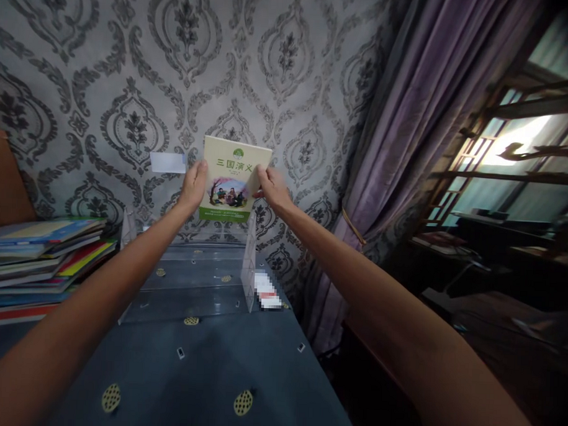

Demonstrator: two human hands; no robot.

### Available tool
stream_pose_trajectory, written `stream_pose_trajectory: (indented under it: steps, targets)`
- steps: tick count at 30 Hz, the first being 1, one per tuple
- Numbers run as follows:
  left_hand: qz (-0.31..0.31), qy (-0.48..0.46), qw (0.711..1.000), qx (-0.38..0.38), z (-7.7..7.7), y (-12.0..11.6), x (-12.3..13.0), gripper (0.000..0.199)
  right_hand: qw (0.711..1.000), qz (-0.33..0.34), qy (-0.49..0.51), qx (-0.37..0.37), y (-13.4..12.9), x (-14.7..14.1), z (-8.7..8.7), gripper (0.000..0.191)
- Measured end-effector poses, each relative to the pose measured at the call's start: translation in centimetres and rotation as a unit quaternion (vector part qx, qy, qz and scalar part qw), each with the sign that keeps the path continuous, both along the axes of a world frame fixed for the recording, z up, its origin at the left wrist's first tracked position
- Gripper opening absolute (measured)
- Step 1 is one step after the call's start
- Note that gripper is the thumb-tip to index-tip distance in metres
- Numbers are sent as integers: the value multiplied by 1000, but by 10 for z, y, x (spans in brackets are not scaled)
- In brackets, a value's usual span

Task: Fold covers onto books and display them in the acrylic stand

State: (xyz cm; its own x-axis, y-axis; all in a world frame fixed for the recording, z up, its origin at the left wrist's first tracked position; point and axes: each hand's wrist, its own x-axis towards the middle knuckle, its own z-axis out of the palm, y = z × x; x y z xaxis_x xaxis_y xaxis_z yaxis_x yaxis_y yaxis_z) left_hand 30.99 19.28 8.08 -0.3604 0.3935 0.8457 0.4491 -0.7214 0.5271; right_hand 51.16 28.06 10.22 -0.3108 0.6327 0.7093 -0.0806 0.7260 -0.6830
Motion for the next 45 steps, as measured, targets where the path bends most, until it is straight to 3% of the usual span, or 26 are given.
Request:
stream_pose_trajectory:
  steps: [4,9,15,21,26,30,35,45]
  targets:
    - [66,24,997,-16,-10,7,-4,52,999,-29,-19,-12,11,-4,-12,54]
    - [65,28,997,-25,-15,13,-6,47,999,-24,-23,-22,24,-7,-21,53]
    - [61,32,997,-36,-11,21,-11,42,999,-4,-9,-40,33,-11,-20,46]
    - [18,55,994,-92,-14,25,-21,37,998,-4,-21,-53,38,-14,-18,31]
    - [-57,98,980,-164,-25,19,-28,56,996,14,-58,-72,40,-10,-23,11]
    - [-103,118,961,-229,-25,14,-33,66,991,21,-106,-84,37,-1,-37,14]
    - [-120,135,938,-296,-21,9,-40,66,985,24,-147,-83,38,7,-52,15]
    - [-107,163,939,-284,-26,14,-42,61,986,-1,-161,-47,55,-2,-68,23]
